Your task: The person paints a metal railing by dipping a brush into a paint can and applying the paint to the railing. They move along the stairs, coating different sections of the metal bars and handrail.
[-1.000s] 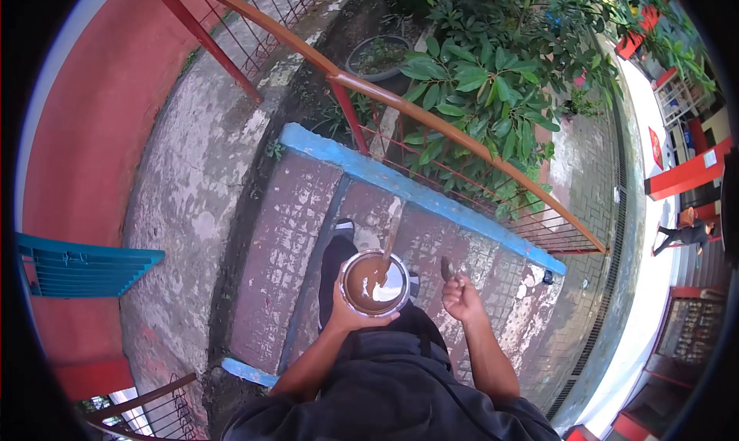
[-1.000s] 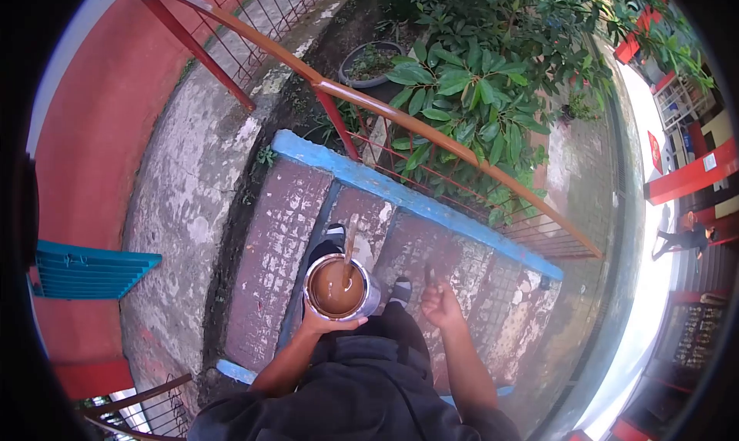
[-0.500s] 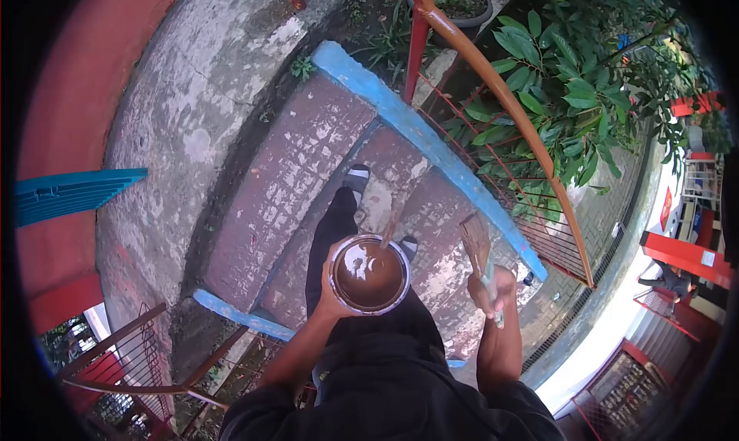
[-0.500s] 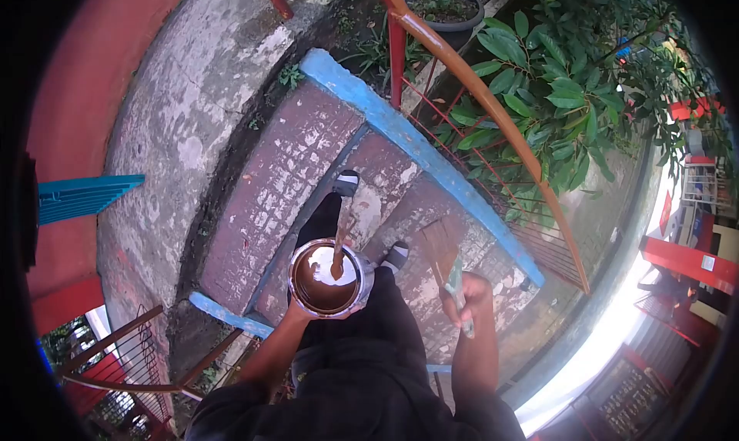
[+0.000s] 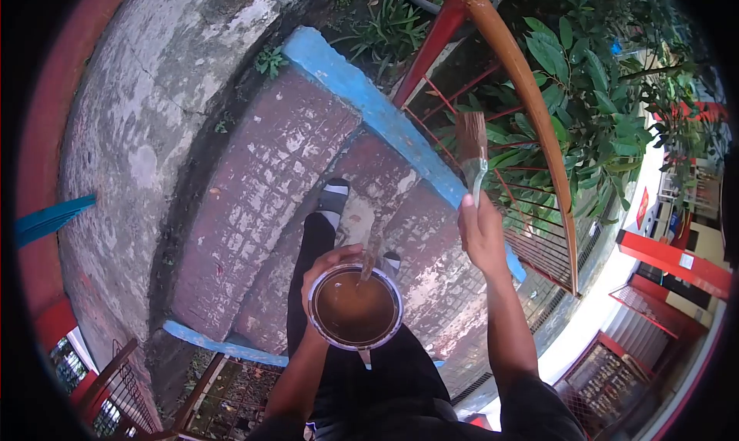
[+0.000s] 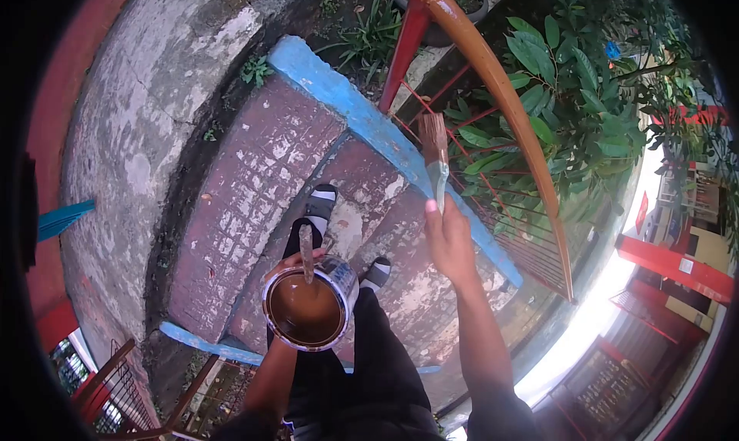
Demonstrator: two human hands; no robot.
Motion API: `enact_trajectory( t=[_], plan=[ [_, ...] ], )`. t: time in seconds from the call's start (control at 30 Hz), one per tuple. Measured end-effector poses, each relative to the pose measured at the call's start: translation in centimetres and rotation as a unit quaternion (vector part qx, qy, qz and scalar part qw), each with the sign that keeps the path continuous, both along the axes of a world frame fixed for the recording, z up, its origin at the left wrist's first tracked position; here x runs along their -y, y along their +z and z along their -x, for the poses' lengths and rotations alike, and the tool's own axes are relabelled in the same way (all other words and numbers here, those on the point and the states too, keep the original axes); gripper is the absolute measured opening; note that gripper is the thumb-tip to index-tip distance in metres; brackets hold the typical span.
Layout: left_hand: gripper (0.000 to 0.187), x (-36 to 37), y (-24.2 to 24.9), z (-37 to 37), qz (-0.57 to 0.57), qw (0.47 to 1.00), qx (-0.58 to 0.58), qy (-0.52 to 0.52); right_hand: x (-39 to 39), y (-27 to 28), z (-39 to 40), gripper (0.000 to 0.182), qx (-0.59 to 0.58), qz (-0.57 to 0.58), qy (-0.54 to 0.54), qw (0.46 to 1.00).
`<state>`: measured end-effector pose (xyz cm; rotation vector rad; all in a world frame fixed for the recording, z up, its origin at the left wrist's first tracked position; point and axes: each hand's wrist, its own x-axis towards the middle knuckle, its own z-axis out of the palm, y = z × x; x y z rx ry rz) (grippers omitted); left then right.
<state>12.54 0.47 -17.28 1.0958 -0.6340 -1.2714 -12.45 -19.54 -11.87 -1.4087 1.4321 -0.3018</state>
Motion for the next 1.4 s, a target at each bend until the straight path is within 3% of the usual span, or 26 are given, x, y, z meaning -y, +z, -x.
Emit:
enact_trajectory(
  t=[0.07, 0.13, 0.2, 0.27, 0.33, 0.43, 0.5, 0.53, 0.6, 0.63, 0.7, 0.83, 0.9, 1.07, 1.17, 1.3, 1.4],
  plan=[
    [0.034, 1.4, -0.9, -0.2, 0.024, 0.998, 0.058, 0.011, 1.9, -1.8, -1.7, 0.047, 0.005, 0.178, -0.076, 0.981],
    [0.035, 2.8, -1.6, -0.4, 0.081, 0.992, 0.079, 0.050, 4.0, -2.3, -3.6, 0.051, 0.012, 0.194, -0.100, 0.976],
    [0.035, 3.6, -2.0, -0.6, 0.073, 0.995, 0.038, 0.054, 5.8, -2.3, -5.2, 0.046, -0.001, 0.258, -0.110, 0.960],
    [0.031, 4.1, -3.3, -0.1, 0.151, 0.974, 0.109, 0.129, 7.4, -2.8, -6.0, 0.041, -0.008, 0.262, -0.115, 0.958],
    [0.028, 4.1, -3.9, -0.5, 0.140, 0.976, 0.097, 0.135, 8.6, -1.7, -7.6, 0.035, -0.053, 0.301, -0.102, 0.947],
    [0.025, 3.1, -4.8, -0.8, 0.095, 0.983, -0.001, 0.158, 9.8, -1.3, -9.2, 0.033, -0.004, 0.295, -0.121, 0.948],
    [0.027, 2.6, -5.6, -1.6, 0.006, 0.989, -0.066, 0.131, 10.5, -1.5, -9.4, 0.034, 0.005, 0.299, -0.120, 0.947],
    [0.027, 2.8, -5.7, -1.7, 0.006, 0.989, -0.067, 0.133, 10.9, -1.6, -9.2, 0.034, -0.020, 0.310, -0.112, 0.944],
    [0.030, 3.6, -5.5, -2.0, 0.082, 0.987, 0.082, 0.108, 11.5, -1.8, -9.4, 0.034, -0.046, 0.321, -0.103, 0.940],
    [0.030, 3.1, -6.0, -2.2, 0.083, 0.987, 0.081, 0.109, 11.8, -1.8, -9.6, 0.033, -0.019, 0.349, -0.108, 0.931],
    [0.033, 2.1, -6.9, -2.6, -0.053, 0.992, -0.013, 0.117, 12.1, -1.4, -9.8, 0.028, 0.023, 0.349, -0.133, 0.928],
    [0.033, 3.3, -6.0, -2.3, -0.001, 0.993, 0.020, 0.120, 13.1, -0.2, -10.5, 0.031, 0.053, 0.327, -0.148, 0.932],
    [0.035, 3.8, -6.0, -2.2, 0.094, 0.983, -0.005, 0.157, 13.6, 0.0, -10.7, 0.032, 0.015, 0.328, -0.151, 0.932],
    [0.035, 3.8, -5.6, -3.1, 0.071, 0.991, 0.047, 0.106, 14.4, -1.9, -9.8, 0.037, -0.021, 0.310, -0.162, 0.937],
    [0.036, 3.6, -6.1, -3.4, 0.072, 0.991, 0.067, 0.090, 13.3, -2.9, -9.5, 0.037, 0.044, 0.206, -0.193, 0.958],
    [0.039, 2.9, -7.0, -3.6, 0.056, 0.990, 0.107, 0.067, 11.1, -4.0, -9.9, 0.035, -0.069, 0.313, -0.165, 0.933],
    [0.044, 3.1, -7.1, -4.0, 0.069, 0.987, 0.137, 0.058, 11.4, -3.1, -10.6, 0.033, -0.074, 0.338, -0.154, 0.925]
  ],
)
